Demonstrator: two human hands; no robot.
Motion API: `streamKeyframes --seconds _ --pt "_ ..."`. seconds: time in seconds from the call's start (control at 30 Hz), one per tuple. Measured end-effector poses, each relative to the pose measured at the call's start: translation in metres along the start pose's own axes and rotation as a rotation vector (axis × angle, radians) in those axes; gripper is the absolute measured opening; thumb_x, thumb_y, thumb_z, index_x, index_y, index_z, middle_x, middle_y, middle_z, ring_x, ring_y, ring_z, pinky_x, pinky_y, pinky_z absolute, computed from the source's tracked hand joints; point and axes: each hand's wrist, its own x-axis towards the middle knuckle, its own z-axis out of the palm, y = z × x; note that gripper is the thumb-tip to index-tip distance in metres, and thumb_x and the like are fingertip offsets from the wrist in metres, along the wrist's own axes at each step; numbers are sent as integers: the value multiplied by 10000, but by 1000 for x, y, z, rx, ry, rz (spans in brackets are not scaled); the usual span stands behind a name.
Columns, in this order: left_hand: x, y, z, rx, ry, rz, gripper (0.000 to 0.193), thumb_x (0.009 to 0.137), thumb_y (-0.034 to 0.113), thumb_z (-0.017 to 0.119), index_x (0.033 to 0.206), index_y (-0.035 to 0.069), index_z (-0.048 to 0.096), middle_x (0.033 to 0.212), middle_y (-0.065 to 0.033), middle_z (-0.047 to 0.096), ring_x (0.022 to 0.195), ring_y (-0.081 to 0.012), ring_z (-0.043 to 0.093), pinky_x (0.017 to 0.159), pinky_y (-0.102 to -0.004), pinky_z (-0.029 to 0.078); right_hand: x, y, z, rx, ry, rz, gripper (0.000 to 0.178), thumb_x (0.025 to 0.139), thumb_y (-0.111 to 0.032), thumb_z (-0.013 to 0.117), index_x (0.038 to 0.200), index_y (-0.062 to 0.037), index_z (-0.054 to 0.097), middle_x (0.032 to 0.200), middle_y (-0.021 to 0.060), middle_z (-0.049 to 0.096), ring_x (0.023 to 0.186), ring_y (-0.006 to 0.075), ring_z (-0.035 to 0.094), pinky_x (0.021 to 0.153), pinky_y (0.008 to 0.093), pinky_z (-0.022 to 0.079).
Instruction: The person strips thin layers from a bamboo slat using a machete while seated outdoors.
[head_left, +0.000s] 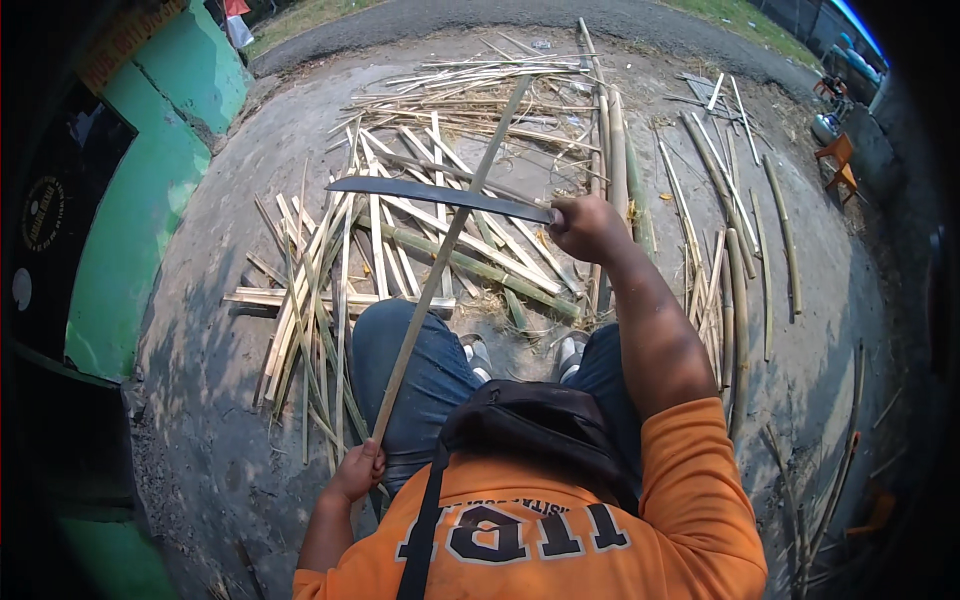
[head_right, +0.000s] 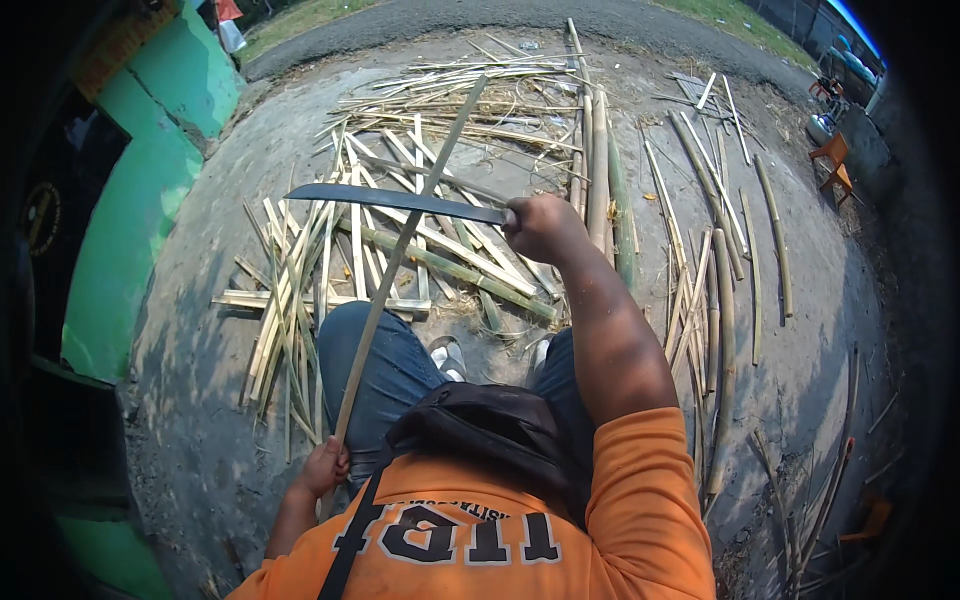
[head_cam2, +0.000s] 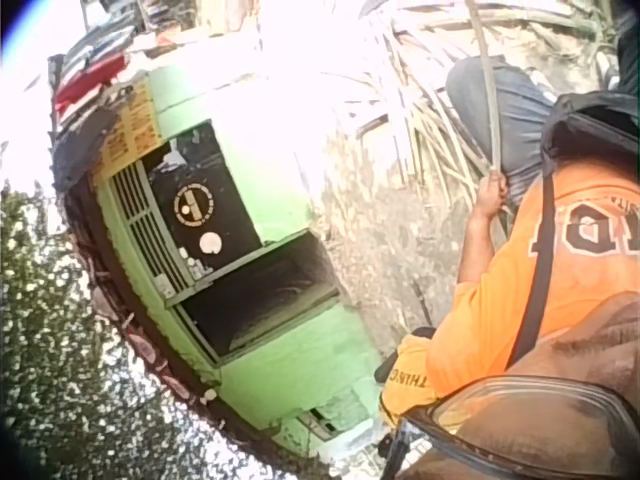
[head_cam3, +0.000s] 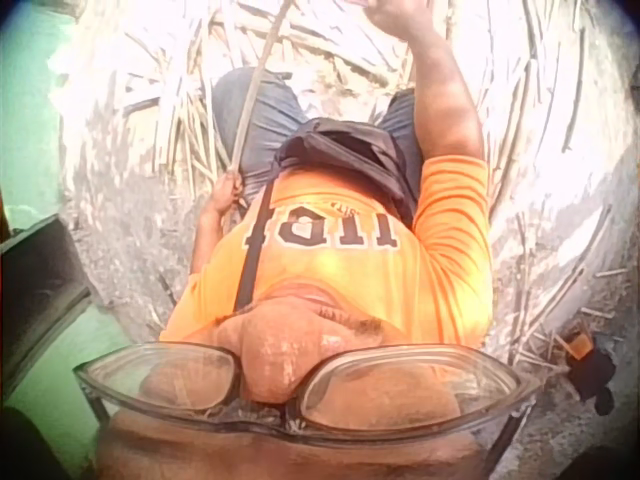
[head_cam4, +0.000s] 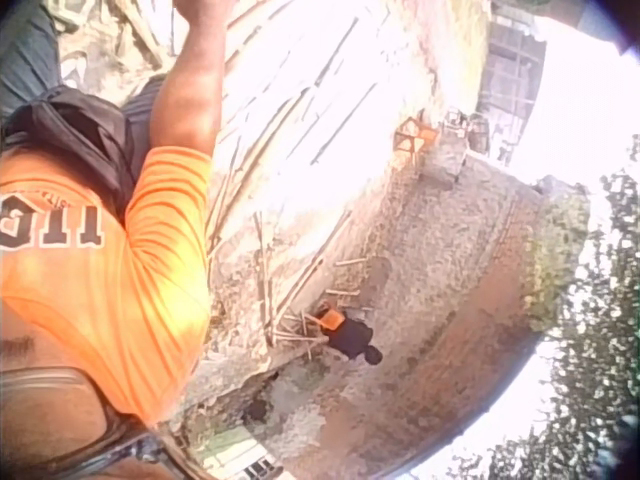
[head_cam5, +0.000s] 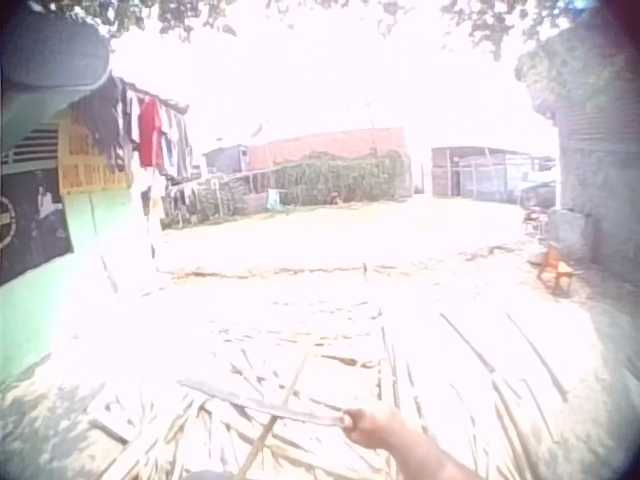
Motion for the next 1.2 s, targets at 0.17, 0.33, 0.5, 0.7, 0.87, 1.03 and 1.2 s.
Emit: streamKeyframes --seconds 0.17,0.33,0.5,0.7,0.87,1.03,1.2 --pt "0 4 -4 10 -8 -21 603 1076 644 405 775 125 472 620 34 385 531 -96 325 511 -269 276 9 10 8 15 -79 153 196 927 -238 601 929 -102 743 856 221 715 847 434 697 795 522 574" --pt "-7 28 -6 108 -12 -86 587 1078 647 379 812 129 457 635 29 361 524 -101 303 488 -272 281 1 66 30 86 -13 630 291 913 -251 606 1067 -40 734 1106 234 733 1068 405 692 943 485 545" --pt "-1 11 -5 105 45 -127 583 1099 608 368 806 117 476 673 14 439 560 -102 384 523 -271 337 10 42 20 79 14 494 275 919 -263 612 1057 -56 728 1057 244 729 1029 423 690 910 501 548" --pt "4 7 -1 196 76 9 563 1111 558 393 805 98 501 675 9 457 572 -110 412 536 -274 355 6 4 9 40 -94 175 210 937 -273 611 959 -103 733 908 207 718 888 442 679 810 531 548" --pt "4 -7 -7 232 155 70 556 1115 532 405 811 83 528 679 4 468 605 -122 445 570 -294 382 15 26 -5 -11 -61 136 165 916 -228 612 930 -105 720 867 201 718 833 431 682 764 517 556" --pt "4 2 -3 465 207 198 583 1113 539 402 799 67 539 689 -9 493 646 -132 480 615 -308 414 2 140 35 599 174 1007 160 877 -182 718 794 -60 658 685 64 640 601 228 615 563 399 482" --pt "1 -8 -1 230 204 136 603 1111 560 388 802 67 542 701 -3 491 660 -130 475 634 -309 420 -4 133 8 1380 478 1207 134 964 -154 646 862 -139 560 608 -28 465 510 110 449 528 319 434"
